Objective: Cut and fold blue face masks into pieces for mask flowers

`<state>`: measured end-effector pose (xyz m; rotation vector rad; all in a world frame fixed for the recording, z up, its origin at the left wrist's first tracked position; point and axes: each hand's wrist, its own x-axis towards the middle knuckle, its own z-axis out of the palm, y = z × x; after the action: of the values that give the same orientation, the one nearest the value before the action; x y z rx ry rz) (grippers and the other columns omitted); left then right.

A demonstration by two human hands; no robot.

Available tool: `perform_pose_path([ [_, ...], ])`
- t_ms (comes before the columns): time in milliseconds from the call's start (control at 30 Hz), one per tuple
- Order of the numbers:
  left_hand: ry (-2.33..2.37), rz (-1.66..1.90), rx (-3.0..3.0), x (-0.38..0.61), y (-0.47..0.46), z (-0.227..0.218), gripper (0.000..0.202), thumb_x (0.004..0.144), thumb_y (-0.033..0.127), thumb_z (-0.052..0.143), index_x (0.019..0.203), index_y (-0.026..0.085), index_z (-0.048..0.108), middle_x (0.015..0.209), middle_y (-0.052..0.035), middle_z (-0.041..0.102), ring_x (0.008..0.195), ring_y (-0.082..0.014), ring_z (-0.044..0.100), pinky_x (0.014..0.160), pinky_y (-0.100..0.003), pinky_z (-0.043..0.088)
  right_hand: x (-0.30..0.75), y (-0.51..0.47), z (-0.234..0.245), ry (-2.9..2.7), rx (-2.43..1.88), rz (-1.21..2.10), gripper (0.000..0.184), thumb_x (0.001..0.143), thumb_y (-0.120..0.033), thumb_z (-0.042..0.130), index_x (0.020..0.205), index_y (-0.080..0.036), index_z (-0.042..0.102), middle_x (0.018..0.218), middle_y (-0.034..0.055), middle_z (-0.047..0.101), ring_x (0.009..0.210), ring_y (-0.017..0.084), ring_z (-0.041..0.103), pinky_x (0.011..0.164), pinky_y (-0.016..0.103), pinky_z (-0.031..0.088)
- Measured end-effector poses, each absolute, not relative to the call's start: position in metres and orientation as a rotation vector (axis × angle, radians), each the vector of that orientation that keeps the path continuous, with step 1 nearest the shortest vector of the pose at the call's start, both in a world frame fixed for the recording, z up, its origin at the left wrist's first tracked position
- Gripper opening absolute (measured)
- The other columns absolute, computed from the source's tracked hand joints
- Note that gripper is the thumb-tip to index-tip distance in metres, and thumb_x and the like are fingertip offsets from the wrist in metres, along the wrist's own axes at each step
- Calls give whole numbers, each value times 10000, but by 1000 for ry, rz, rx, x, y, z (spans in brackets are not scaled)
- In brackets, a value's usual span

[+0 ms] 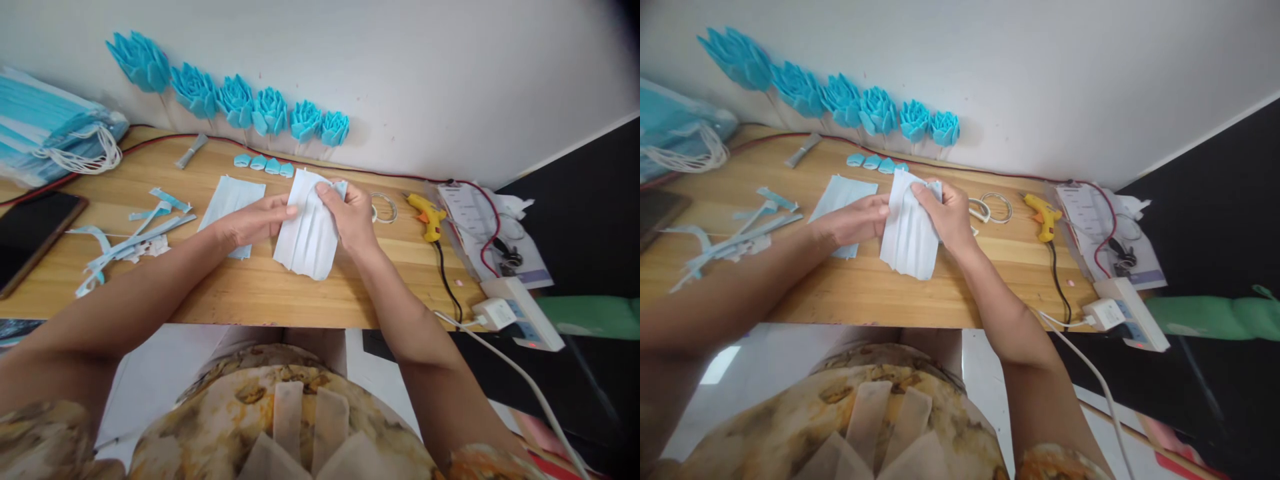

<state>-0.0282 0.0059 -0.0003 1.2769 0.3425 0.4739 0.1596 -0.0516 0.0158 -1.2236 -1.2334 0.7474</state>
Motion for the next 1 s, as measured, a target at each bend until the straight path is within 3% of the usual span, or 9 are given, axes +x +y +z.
perform_pose_path([
  [133, 564, 499, 1326, -25, -3, 2, 559, 706, 571, 889, 1048, 157, 733, 987, -95, 787, 907, -272, 745, 819, -381, 613, 156, -54, 14, -1352, -1295, 651, 370, 856, -546, 710, 757, -192, 668, 683, -32, 557, 650, 98, 481, 602, 248, 407],
  [367, 686, 553, 1476, -22, -8, 4, 471, 652, 524, 921, 905, 168, 744, 863, -50, 763, 859, -262, 735, 777, -372, 620, 154, -55, 15, -1468, -1355, 497, 329, 865, -507, 691, 784, -188, 704, 666, -25, 586, 640, 110, 496, 624, 269, 408],
  [567, 704, 565, 1465, -21, -8, -1, 504, 634, 522, 935, 936, 162, 753, 907, -87, 779, 913, -309, 749, 781, -414, 641, 159, -55, 18, -1353, -1325, 573, 405, 875, -595, 676, 808, -196, 696, 728, -6, 599, 706, 130, 545, 634, 272, 437],
  [767, 679, 867, 1256, -20, -2, 1, 499, 667, 505, 932, 1000, 177, 758, 951, -93, 795, 1040, -360, 750, 920, -500, 637, 162, -51, 16, -1375, -1211, 966, 527, 837, -733, 651, 951, -220, 685, 805, 5, 631, 764, 150, 600, 618, 262, 480],
  [900, 677, 1037, 1135, -20, 8, -1, 531, 680, 490, 924, 1053, 158, 745, 1022, -106, 794, 1136, -378, 724, 1010, -513, 604, 159, -50, 12, -1376, -1185, 1142, 508, 742, -649, 789, 988, -215, 694, 849, 3, 684, 769, 149, 614, 639, 266, 503],
  [1000, 671, 1125, 1080, -21, 15, -3, 528, 688, 495, 913, 1055, 159, 738, 1088, -110, 790, 1173, -370, 708, 1039, -503, 589, 159, -50, 11, -1365, -1218, 1173, 418, 749, -568, 801, 932, -208, 690, 778, -10, 677, 687, 126, 581, 593, 252, 469],
])
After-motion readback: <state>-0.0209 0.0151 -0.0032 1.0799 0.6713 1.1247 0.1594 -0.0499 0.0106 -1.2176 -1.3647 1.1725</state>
